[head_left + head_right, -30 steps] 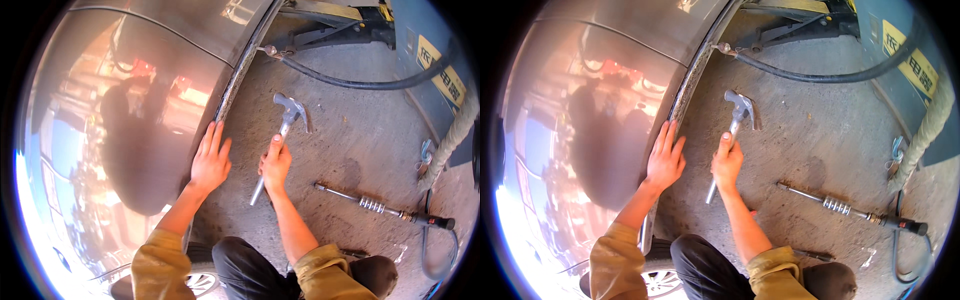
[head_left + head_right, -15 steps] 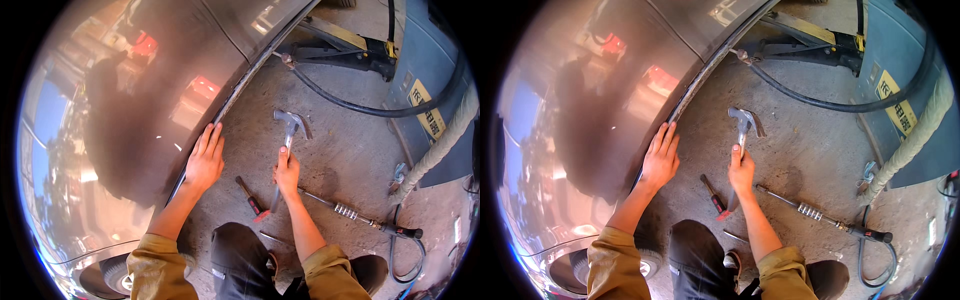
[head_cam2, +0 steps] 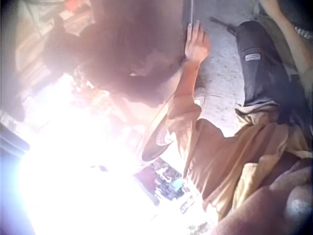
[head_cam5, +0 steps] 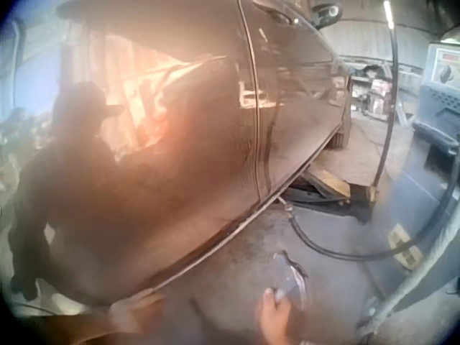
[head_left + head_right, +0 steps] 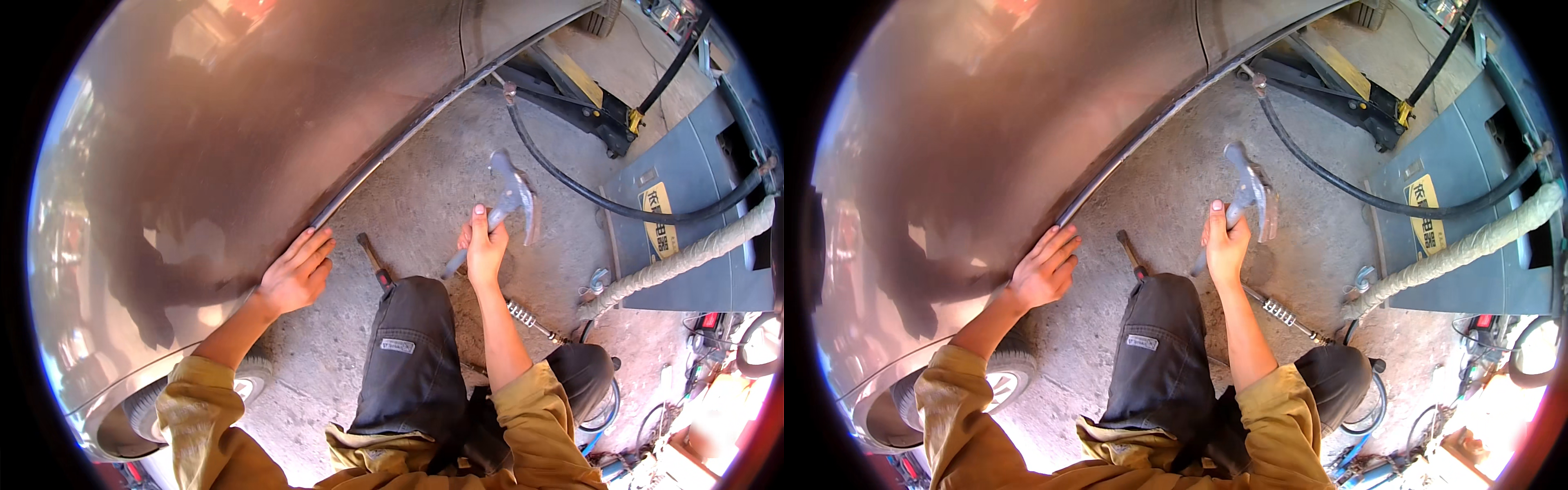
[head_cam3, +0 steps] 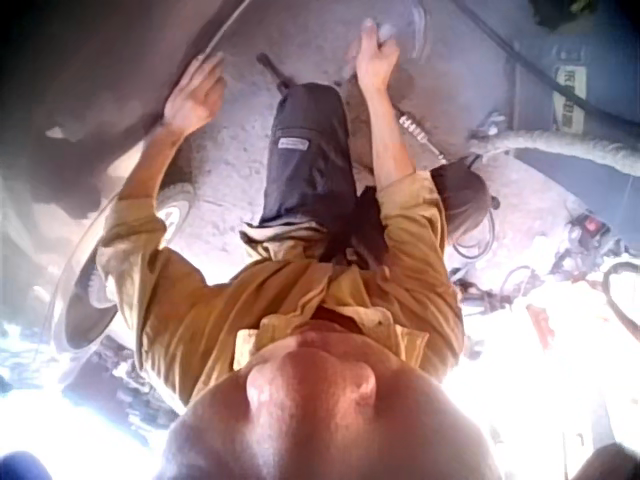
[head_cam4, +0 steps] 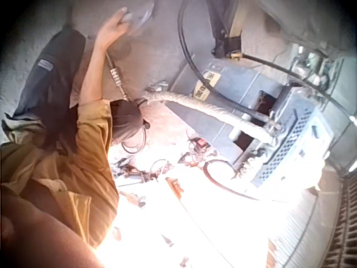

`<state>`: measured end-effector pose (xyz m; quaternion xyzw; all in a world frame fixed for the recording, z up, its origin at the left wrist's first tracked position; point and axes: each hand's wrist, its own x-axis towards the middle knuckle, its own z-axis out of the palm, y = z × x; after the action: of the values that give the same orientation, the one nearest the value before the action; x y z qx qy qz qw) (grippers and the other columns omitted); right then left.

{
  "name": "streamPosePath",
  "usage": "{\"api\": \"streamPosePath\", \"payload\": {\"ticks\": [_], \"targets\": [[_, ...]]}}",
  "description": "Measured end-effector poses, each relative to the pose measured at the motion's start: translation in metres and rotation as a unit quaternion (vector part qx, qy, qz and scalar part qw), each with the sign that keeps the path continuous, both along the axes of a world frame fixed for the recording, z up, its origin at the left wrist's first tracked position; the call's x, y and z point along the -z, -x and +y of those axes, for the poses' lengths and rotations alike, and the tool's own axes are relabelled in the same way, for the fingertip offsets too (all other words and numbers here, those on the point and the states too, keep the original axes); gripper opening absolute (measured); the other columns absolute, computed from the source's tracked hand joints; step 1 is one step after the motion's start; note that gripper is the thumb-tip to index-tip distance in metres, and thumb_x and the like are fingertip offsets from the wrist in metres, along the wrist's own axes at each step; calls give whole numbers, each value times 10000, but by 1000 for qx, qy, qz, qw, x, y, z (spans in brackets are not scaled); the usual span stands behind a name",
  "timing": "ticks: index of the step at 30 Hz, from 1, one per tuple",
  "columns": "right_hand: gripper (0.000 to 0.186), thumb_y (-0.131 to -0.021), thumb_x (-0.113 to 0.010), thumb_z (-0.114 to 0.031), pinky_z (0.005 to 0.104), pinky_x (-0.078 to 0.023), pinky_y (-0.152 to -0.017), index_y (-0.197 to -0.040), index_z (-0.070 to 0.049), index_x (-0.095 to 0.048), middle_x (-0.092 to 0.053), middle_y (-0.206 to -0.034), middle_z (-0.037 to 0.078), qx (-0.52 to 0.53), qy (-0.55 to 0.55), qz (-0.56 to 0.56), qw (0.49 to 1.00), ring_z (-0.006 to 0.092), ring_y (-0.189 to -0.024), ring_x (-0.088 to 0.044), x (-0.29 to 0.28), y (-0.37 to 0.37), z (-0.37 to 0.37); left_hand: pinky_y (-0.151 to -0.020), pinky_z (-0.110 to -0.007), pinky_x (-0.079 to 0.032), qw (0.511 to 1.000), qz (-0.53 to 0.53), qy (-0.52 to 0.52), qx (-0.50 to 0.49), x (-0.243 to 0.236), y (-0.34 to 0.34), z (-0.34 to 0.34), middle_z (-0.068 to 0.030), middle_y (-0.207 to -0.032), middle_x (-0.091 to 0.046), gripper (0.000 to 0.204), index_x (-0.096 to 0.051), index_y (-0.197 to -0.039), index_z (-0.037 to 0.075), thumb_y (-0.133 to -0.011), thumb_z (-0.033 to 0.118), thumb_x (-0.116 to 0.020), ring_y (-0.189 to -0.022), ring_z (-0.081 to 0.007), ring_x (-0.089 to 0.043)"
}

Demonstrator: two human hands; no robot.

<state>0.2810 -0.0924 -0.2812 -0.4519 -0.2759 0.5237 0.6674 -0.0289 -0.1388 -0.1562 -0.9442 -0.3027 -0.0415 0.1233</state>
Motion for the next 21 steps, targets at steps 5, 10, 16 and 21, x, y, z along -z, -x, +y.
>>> {"api": "streamPosePath", "payload": {"ticks": [5, 10, 16, 21], "targets": [[345, -1018, -587, -278, 249, -301, -375, -772, -98, -427, -417, -549, -33, 21, 32, -50, 998, 69, -409, -382, -5, 6, 10, -1168, -515, -322, 1000, 18, 22, 3, 5, 3, 6, -153, -1095, -673, 184, -661, -838, 5, -726, 151, -650, -1194, -312, -571], [331, -975, -657, -193, 271, -343, -491, -714, -62, -500, -451, -603, -46, 39, -9, -58, 997, 54, -562, -387, 34, 46, 22, -1171, -520, -320, 994, 96, -21, 39, 6, -22, 44, -144, -906, -660, 193, -657, -828, 10, -704, 157, -634, -1061, -299, -610], [242, -971, -632, -138, 288, -367, -482, -782, -5, -561, -473, -579, -14, 96, -34, 34, 994, 78, -543, -433, 6, 76, 22, -1154, -545, -352, 995, 88, -27, 25, 13, -33, 51, -105, -782, -605, 201, -651, -853, 16, -691, 134, -656, -973, -250, -622], [238, -1002, -582, -156, 256, -346, -455, -815, -23, -520, -481, -595, -22, 158, -81, -180, 968, 55, -511, -427, 56, 103, 52, -1148, -543, -365, 995, 91, -23, 22, 22, -37, 56, -88, -730, -578, 204, -653, -860, 15, -686, 123, -656, -904, -240, -622]]}}
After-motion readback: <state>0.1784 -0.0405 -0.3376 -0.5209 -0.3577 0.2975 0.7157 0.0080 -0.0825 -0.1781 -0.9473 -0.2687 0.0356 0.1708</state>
